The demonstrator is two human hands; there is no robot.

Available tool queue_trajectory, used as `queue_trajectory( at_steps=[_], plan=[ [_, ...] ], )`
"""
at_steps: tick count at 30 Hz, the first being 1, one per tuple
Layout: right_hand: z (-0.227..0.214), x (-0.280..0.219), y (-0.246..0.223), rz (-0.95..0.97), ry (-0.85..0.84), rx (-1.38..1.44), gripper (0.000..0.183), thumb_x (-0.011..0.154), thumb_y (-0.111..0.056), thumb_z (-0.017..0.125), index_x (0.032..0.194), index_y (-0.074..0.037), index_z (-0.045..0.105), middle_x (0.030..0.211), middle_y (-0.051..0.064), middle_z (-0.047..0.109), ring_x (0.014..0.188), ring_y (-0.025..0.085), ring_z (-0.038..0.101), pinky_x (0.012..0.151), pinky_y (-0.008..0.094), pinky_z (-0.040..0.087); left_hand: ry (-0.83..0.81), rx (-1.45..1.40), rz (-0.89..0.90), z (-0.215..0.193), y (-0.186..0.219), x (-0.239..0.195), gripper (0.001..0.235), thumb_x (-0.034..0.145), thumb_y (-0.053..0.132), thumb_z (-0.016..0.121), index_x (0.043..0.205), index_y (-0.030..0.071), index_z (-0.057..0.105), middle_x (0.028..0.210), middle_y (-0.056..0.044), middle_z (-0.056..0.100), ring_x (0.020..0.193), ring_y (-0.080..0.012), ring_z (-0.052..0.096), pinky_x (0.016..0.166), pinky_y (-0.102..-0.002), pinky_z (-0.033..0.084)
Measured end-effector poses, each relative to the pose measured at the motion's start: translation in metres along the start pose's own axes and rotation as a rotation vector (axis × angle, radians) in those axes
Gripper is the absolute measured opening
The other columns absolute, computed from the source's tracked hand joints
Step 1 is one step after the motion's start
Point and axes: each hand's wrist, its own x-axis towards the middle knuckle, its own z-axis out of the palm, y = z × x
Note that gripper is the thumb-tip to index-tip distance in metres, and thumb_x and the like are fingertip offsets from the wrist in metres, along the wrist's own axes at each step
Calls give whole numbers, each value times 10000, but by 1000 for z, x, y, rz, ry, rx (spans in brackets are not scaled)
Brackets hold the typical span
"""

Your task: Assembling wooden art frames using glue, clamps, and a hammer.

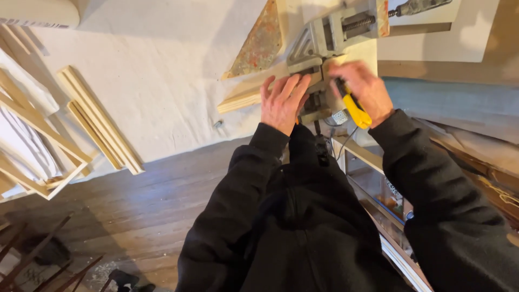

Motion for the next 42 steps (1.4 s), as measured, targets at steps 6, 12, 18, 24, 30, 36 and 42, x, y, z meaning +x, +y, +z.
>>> queue_trajectory(
  at_steps=[6, 12, 18, 24, 30, 36, 42],
  plan=[
    [-3, -3, 6, 50, -9, -18, 313, 956, -30, 712, 1256, -56, 629, 1199, 162, 693, 1069, 343, 674, 901, 400, 564, 12, -4, -2, 5, 2, 1, 515, 903, 178, 783, 1386, 172, 603, 1296, 2, 601, 1206, -207, 589, 1159, -516, 373],
    [-6, -4, 10, -20, 25, -32, 327, 949, -12, 709, 1262, -62, 630, 1212, 147, 695, 1120, 351, 683, 947, 398, 569, 27, 8, 7, 3, 3, 4, 526, 882, 171, 784, 1375, 165, 602, 1291, -5, 602, 1232, -217, 572, 1157, -544, 344],
    [-4, -9, 13, 8, 29, 0, 296, 938, 6, 707, 1225, -52, 663, 1181, 143, 699, 1091, 326, 691, 935, 390, 565, 38, -25, 14, 4, 1, 6, 557, 862, 161, 784, 1383, 159, 590, 1301, -6, 603, 1248, -226, 563, 1174, -549, 335],
    [-7, -23, -4, 198, 86, 396, 237, 1006, -53, 670, 1243, -48, 654, 1211, 103, 705, 1077, 258, 695, 932, 382, 575, 50, -7, -1, -3, 8, 10, 567, 850, 179, 791, 1380, 148, 593, 1283, -11, 607, 1253, -222, 552, 1180, -550, 315],
    [8, -31, -36, 410, 204, 1218, 213, 1065, -105, 647, 1259, -24, 615, 1266, 94, 657, 1130, 205, 639, 953, 383, 553, 83, -644, -265, -73, 40, 4, 537, 774, 218, 878, 1244, 72, 664, 1160, -53, 682, 1079, -213, 626, 994, -401, 482],
    [56, -8, -77, 364, -19, 1384, 247, 1055, -132, 678, 1265, -10, 632, 1225, 91, 627, 1042, 218, 604, 910, 376, 508, 179, -1131, -503, -95, 9, -53, 184, 911, 133, 848, 984, 17, 727, 931, -45, 769, 902, -89, 713, 852, -261, 585],
    [91, 16, -111, 346, -239, 1355, 252, 1067, -199, 632, 1260, -36, 633, 1237, 139, 662, 1097, 264, 630, 938, 406, 520, 202, -1199, -578, -162, -28, -125, 139, 999, 102, 713, 1016, -27, 760, 932, -84, 779, 881, -98, 687, 838, -274, 560]
  ],
)
